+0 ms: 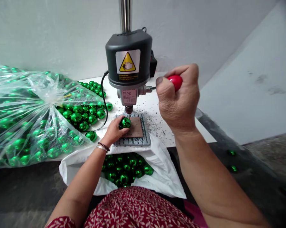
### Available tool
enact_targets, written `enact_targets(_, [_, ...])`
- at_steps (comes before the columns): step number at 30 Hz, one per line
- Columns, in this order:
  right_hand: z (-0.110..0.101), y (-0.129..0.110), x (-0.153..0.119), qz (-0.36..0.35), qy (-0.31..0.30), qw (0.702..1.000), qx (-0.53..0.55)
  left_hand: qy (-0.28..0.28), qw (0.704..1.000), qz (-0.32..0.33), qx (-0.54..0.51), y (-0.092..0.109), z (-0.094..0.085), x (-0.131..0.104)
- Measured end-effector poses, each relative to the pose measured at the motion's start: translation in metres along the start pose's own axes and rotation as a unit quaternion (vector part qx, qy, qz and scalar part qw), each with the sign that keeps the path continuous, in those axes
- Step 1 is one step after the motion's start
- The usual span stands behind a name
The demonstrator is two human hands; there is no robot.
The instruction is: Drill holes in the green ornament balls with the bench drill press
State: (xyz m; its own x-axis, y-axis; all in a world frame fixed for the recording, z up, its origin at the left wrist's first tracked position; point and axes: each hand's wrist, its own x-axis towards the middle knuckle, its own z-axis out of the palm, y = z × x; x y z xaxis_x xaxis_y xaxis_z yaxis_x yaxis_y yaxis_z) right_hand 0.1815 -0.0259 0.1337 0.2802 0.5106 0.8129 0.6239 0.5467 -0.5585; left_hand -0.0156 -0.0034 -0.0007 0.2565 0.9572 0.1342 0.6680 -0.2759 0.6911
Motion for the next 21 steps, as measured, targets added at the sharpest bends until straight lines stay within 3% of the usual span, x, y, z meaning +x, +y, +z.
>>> enact_targets(6, [-0.0009,0.0001,-0.0012,0.004,-0.011,1.000,0.003,-0.035,0.999,0.008,0.013,0.0047,-0.0014,0.0003])
enact_targets(14, [-0.0014,-0.0005,-0.0009,0.019,-0.027,0.999,0.006,-0.005,0.997,-0.056,-0.050,0.0100,-0.0019,0.0023])
enact_targets(21, [-0.0016,-0.0038,0.0002,0.010,-0.008,1.000,-0.004,-0.022,0.995,-0.080,-0.057,0.0094,-0.0053,0.0054])
